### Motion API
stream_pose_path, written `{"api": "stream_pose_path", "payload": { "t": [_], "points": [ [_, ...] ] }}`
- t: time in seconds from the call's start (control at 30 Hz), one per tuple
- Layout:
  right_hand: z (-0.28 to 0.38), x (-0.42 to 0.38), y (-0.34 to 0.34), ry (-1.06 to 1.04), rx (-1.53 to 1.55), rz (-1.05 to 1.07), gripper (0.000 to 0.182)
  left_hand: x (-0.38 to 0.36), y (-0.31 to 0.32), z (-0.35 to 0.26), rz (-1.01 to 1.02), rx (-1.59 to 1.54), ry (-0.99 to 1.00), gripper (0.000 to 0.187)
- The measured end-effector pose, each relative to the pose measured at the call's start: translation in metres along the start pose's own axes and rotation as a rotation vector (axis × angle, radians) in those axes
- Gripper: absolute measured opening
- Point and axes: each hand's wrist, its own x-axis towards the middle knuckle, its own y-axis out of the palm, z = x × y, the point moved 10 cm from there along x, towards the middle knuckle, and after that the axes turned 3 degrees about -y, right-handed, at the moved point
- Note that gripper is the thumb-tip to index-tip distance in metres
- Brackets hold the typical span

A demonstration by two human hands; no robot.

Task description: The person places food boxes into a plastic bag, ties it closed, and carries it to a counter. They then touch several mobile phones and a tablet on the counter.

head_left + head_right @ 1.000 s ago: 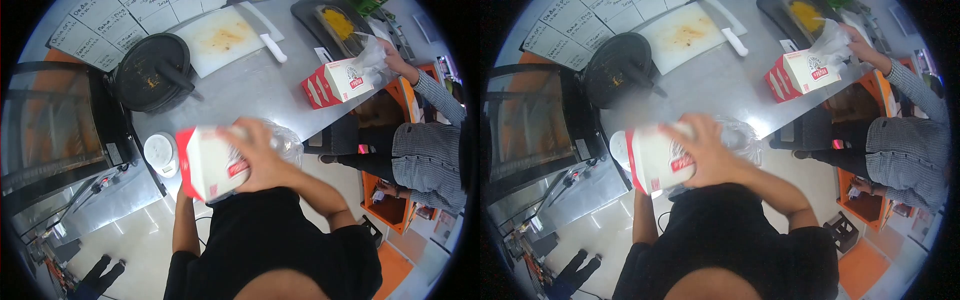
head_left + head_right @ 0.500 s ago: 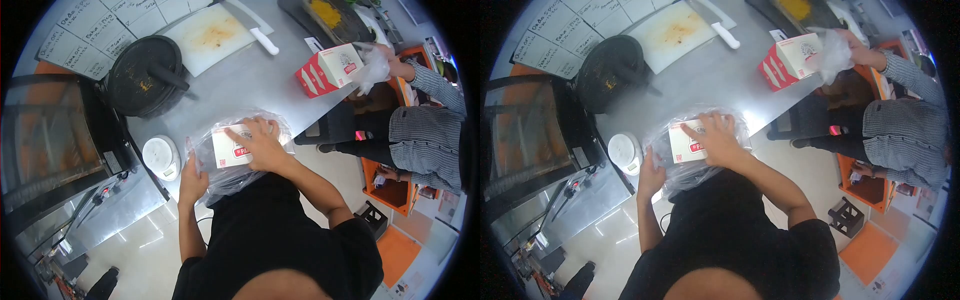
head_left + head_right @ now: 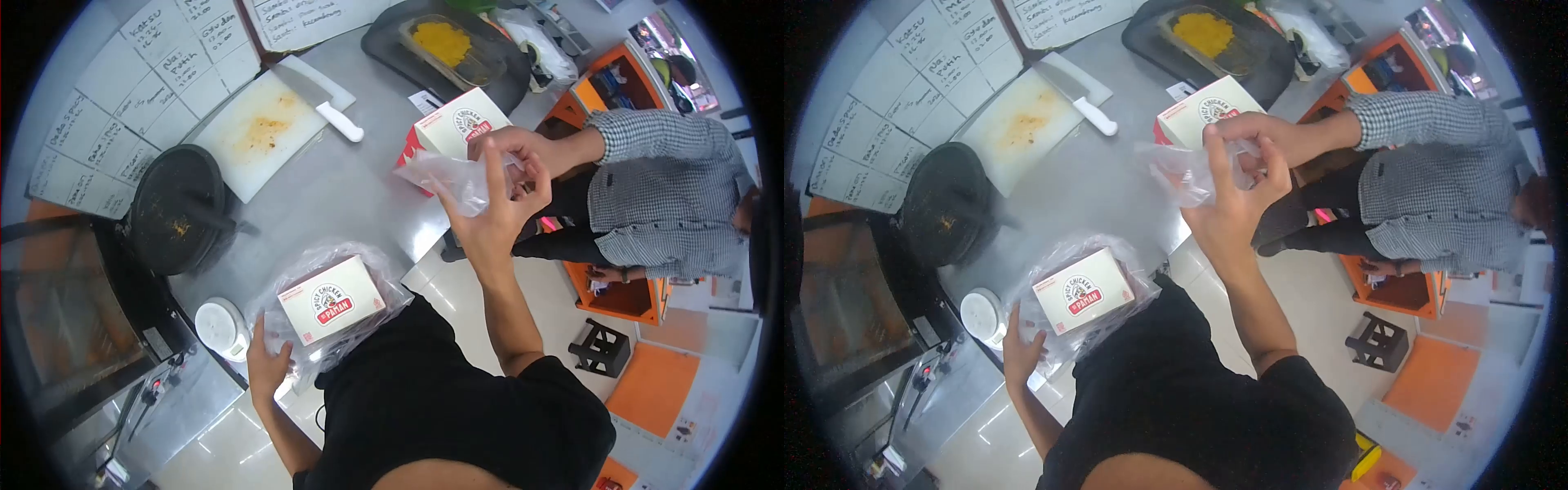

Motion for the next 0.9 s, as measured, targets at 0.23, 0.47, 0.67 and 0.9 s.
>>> {"api": "stream_pose_path", "payload": {
  "t": [0.23, 0.47, 0.67, 0.9],
  "points": [
    [-0.008, -0.026, 0.007, -0.060, 0.224, -0.069, 0.038, -0.007, -0.005, -0.004, -0.051, -0.043, -0.059, 0.077],
    [0.022, -0.031, -0.026, -0.059, 0.340, -0.032, 0.021, -0.010, -0.009, 0.002, -0.040, -0.135, -0.047, 0.074],
    [0.111, -0.087, 0.038, 0.081, 1.190, 0.321, 0.010, -0.008, -0.011, -0.002, 0.040, -0.234, 0.031, 0.074],
    [0.251, -0.229, 0.149, -0.181, 1.210, 0.892, 0.019, -0.014, -0.022, -0.014, -0.085, -0.037, 0.087, 0.078]
  ]
}}
